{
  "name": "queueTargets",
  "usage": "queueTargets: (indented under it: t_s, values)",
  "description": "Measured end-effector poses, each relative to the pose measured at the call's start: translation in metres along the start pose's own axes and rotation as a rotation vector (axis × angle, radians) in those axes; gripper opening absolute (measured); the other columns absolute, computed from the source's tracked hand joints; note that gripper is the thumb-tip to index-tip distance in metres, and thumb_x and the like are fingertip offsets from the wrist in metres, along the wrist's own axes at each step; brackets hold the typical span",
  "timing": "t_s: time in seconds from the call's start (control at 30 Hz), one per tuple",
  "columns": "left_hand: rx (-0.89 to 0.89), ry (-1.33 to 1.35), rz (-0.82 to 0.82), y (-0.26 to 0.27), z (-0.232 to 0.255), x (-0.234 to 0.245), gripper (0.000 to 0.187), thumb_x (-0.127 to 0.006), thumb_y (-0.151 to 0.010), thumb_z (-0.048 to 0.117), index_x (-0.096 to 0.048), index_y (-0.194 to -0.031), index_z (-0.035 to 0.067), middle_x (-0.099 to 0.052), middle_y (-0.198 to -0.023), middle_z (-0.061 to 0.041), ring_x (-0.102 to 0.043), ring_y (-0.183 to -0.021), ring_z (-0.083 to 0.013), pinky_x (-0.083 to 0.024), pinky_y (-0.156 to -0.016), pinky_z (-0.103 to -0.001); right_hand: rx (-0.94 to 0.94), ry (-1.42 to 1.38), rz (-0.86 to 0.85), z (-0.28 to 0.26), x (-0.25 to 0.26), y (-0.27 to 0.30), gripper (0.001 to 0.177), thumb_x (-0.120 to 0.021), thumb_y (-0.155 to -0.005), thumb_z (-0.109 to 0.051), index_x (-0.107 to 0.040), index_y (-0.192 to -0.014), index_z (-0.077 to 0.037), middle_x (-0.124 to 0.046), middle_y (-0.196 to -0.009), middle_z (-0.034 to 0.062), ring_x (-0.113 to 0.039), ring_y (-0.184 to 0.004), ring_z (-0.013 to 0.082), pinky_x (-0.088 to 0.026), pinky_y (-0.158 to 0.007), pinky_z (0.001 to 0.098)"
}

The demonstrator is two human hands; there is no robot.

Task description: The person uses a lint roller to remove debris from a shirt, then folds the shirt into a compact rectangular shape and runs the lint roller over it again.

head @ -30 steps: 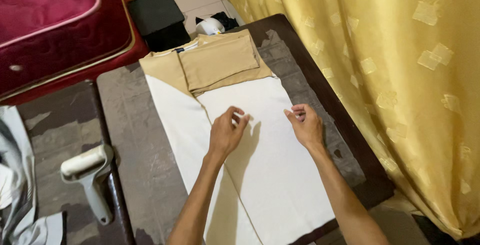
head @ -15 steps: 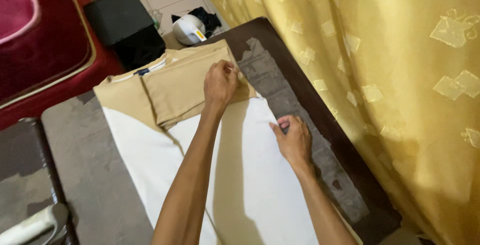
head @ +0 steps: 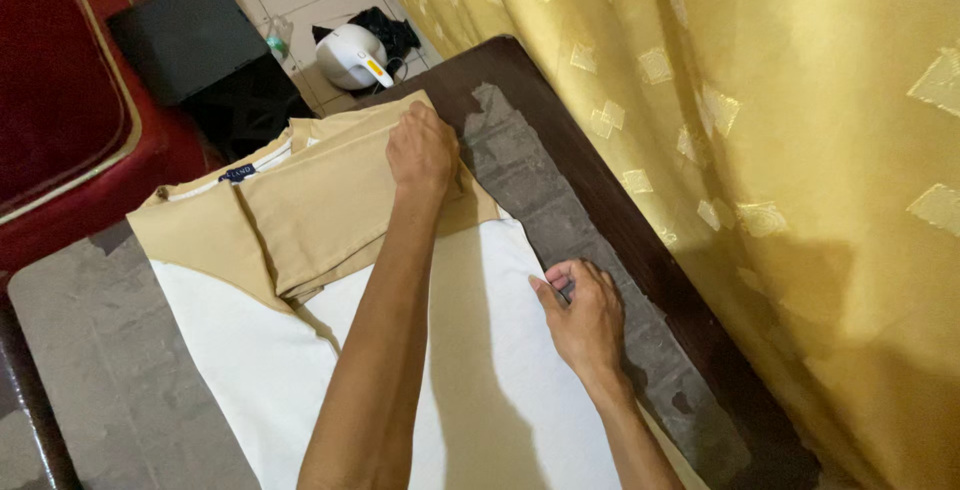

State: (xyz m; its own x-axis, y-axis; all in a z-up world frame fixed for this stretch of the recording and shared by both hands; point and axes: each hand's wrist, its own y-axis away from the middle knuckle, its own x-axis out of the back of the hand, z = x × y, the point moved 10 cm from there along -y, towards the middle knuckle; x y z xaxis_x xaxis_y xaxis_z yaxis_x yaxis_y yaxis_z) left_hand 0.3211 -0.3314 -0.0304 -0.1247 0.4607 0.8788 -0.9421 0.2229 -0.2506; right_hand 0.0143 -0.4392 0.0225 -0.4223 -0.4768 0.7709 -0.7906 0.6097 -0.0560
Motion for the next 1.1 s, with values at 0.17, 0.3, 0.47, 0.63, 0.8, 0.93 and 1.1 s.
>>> queueTargets:
  t_s: [0.17,0.3,0.47,0.63,0.8,0.93,1.1]
  values:
    - [-0.018,0.022,0.007,0.001,-0.001,0.004,0.018,-0.065,-0.090,0.018,-0.061,-0.097,0.002,-0.071,-0.094,-0.022,-0.072,-0.085,-0.0417,-0.060,-0.076,-0.048,-0.117,-0.102,-0.057,0.001,0.000,0.005,0.024,-0.079,-0.085,-0.025,-0.070,-0.093,-0.004,-0.072,-0.087,0.0076,-0.065,-0.078,0.0237,-0.054,-0.074,0.0394]
    - [-0.087,0.097,0.131,0.007,0.004,0.039,0.030,-0.066,-0.085,0.015,-0.061,-0.108,-0.003,-0.071,-0.090,-0.026,-0.069,-0.077,-0.0470,-0.056,-0.069,-0.054,-0.225,-0.107,-0.147,0.004,-0.002,0.010,0.026,-0.079,-0.084,-0.024,-0.069,-0.099,-0.005,-0.071,-0.087,0.0073,-0.067,-0.074,0.0248,-0.055,-0.071,0.0392]
    - [-0.024,0.231,-0.022,0.013,0.003,0.057,0.025,-0.054,-0.096,0.004,-0.060,-0.120,0.003,-0.070,-0.099,-0.026,-0.067,-0.090,-0.0472,-0.053,-0.080,-0.056,-0.002,-0.007,-0.063,-0.016,0.013,0.014,0.025,-0.079,-0.084,-0.017,-0.070,-0.102,-0.003,-0.068,-0.083,0.0115,-0.066,-0.078,0.0286,-0.052,-0.071,0.0419]
    - [0.011,0.344,-0.003,0.022,-0.004,0.078,0.021,-0.055,-0.097,0.006,-0.071,-0.110,0.007,-0.069,-0.107,-0.024,-0.066,-0.099,-0.0443,-0.052,-0.087,-0.053,-0.019,-0.069,-0.095,-0.026,0.018,0.027,0.027,-0.076,-0.086,-0.013,-0.068,-0.111,-0.004,-0.066,-0.087,0.0105,-0.067,-0.075,0.0274,-0.054,-0.066,0.0406]
    - [0.074,0.472,0.124,0.029,-0.026,0.099,0.018,-0.058,-0.099,0.010,-0.071,-0.111,0.005,-0.069,-0.112,-0.019,-0.065,-0.108,-0.0404,-0.050,-0.095,-0.049,0.082,-0.119,-0.107,-0.050,0.018,0.050,0.030,-0.075,-0.085,-0.010,-0.069,-0.114,-0.006,-0.066,-0.089,0.0106,-0.067,-0.073,0.0265,-0.054,-0.064,0.0390]
    - [0.125,0.459,0.081,0.040,-0.041,0.107,0.025,-0.067,-0.092,0.014,-0.069,-0.115,0.004,-0.063,-0.116,-0.019,-0.060,-0.113,-0.0392,-0.046,-0.100,-0.048,0.119,-0.153,-0.145,-0.063,0.009,0.066,0.029,-0.074,-0.086,-0.009,-0.068,-0.114,-0.006,-0.066,-0.091,0.0101,-0.068,-0.074,0.0250,-0.056,-0.061,0.0373]
    - [0.106,0.458,0.118,0.052,-0.066,0.115,0.034,-0.065,-0.088,0.005,-0.069,-0.122,0.005,-0.062,-0.123,-0.018,-0.058,-0.120,-0.0380,-0.045,-0.104,-0.046,0.201,-0.189,-0.185,-0.083,0.002,0.081,0.031,-0.074,-0.086,-0.006,-0.068,-0.116,-0.006,-0.065,-0.091,0.0104,-0.069,-0.075,0.0249,-0.056,-0.061,0.0370]
